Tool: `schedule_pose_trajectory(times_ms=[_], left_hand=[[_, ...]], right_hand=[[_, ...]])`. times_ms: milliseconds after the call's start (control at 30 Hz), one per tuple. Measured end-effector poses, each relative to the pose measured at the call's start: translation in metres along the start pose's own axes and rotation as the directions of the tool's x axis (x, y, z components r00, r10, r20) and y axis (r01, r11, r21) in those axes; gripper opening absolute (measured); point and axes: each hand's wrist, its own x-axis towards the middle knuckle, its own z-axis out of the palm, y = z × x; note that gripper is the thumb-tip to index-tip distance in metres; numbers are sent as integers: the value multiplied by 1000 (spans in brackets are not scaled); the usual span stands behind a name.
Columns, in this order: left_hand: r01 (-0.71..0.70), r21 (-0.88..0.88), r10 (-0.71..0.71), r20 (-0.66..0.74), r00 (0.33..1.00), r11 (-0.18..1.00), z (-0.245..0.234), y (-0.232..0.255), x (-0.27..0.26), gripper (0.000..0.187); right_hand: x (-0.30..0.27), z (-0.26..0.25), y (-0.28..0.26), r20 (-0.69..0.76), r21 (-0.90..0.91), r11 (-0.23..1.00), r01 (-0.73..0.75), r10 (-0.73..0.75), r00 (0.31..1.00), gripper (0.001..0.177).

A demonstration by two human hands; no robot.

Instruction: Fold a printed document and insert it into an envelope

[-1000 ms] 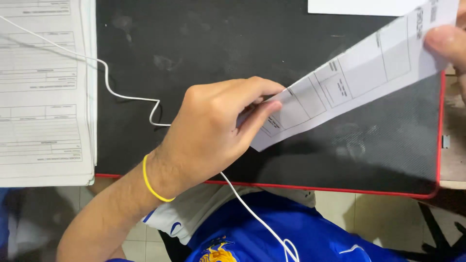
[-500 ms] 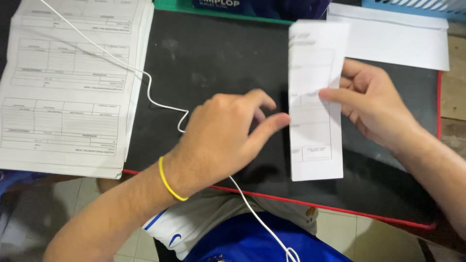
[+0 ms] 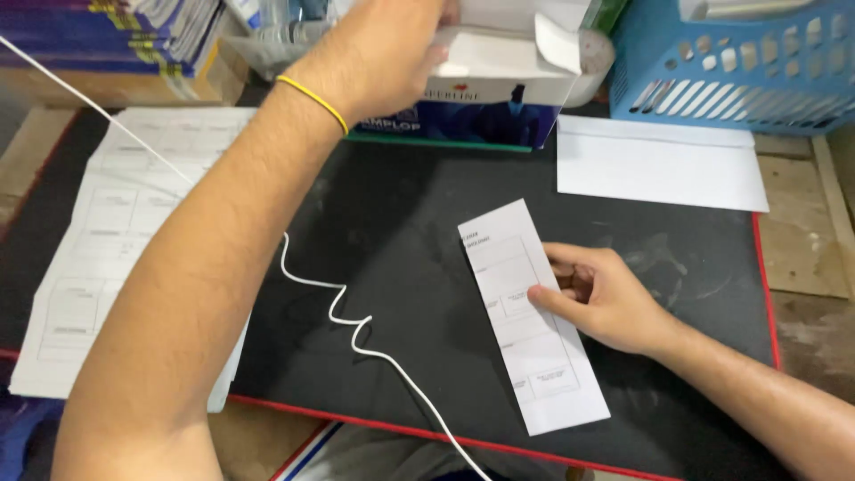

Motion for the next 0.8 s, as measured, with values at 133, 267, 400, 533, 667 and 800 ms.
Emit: schedule_pose_trajectory(times_ms=[133,267,400,533,667,800], left_hand=[[133,-70,-112,252,961,989,-12,11,12,37],[235,-12,-203,463,863,972,-14,8,24,41],[247,-2,-207,535,819,969,-16,5,29,32],[361,-114,-236,571,786,926,-39,15,30,24],[363,-246,-207,493,845,899,-33,6,23,39],[333,-174,-220,466,857,927,-32,4,21,38]], right_hand=[[0,0,-6,18,-32,999,-27,28,999,46],[1,0,-5,20,-56,997,-43,44,999,46],[1,0,-4,27,-48,999,-10,12,1000,40],[2,-1,-6,30,-25,998,-61,62,998,46],[2,-3,6,30,-2,995,-95,95,995,46],[2,-2,-5,47,-36,994,-100,102,994,46]])
